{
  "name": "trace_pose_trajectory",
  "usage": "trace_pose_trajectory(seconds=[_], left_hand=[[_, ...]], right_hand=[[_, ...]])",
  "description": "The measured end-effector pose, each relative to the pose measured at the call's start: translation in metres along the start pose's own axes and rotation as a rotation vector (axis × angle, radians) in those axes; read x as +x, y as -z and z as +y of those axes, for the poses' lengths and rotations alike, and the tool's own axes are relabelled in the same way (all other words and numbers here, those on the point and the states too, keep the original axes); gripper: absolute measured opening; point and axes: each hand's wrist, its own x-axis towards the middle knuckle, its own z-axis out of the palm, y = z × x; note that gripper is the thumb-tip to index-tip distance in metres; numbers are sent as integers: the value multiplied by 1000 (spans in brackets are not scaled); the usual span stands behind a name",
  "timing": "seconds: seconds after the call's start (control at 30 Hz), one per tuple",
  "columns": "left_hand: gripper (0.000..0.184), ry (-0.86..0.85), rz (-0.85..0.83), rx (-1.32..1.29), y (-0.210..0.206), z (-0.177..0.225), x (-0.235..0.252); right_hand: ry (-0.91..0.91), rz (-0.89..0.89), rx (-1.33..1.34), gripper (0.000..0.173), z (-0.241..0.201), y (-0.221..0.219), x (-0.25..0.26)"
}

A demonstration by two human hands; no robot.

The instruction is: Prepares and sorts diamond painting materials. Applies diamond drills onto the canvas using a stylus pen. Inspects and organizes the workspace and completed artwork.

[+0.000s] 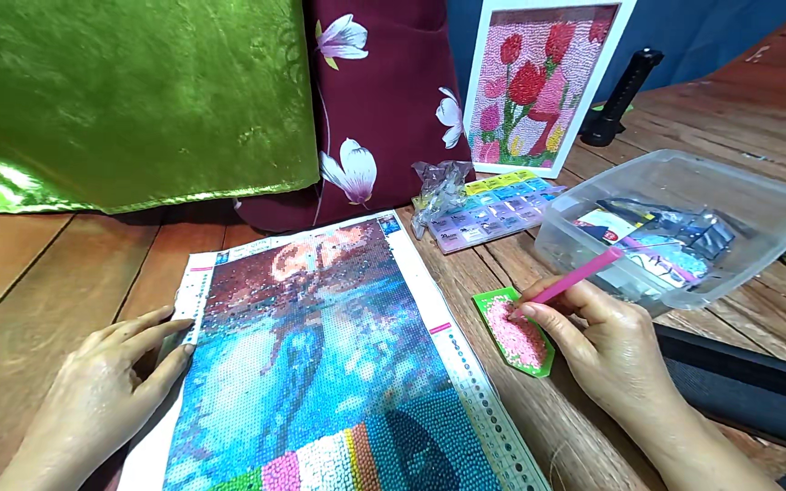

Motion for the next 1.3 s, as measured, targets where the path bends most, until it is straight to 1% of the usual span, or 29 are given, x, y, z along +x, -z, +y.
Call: trace_pose_trajectory(seconds=[0.43, 0.63, 0.83, 1.03, 1.3], left_hand=[[44, 9, -24, -18, 4, 6, 1], [44, 14, -31, -24, 6, 8, 1], [41, 28, -48, -41, 8, 11, 2], [40, 35, -80, -47, 11, 13, 2], [37, 41, -102, -50, 15, 16, 3]], right_hand=[[-21, 23, -10, 19, 2, 3, 0], [-33, 25, -92, 19, 1, 3, 0], [-63, 19, 33, 14, 1, 3, 1], [-53, 30, -22, 15, 0, 4, 0], [-59, 19, -12, 17, 0, 4, 0]])
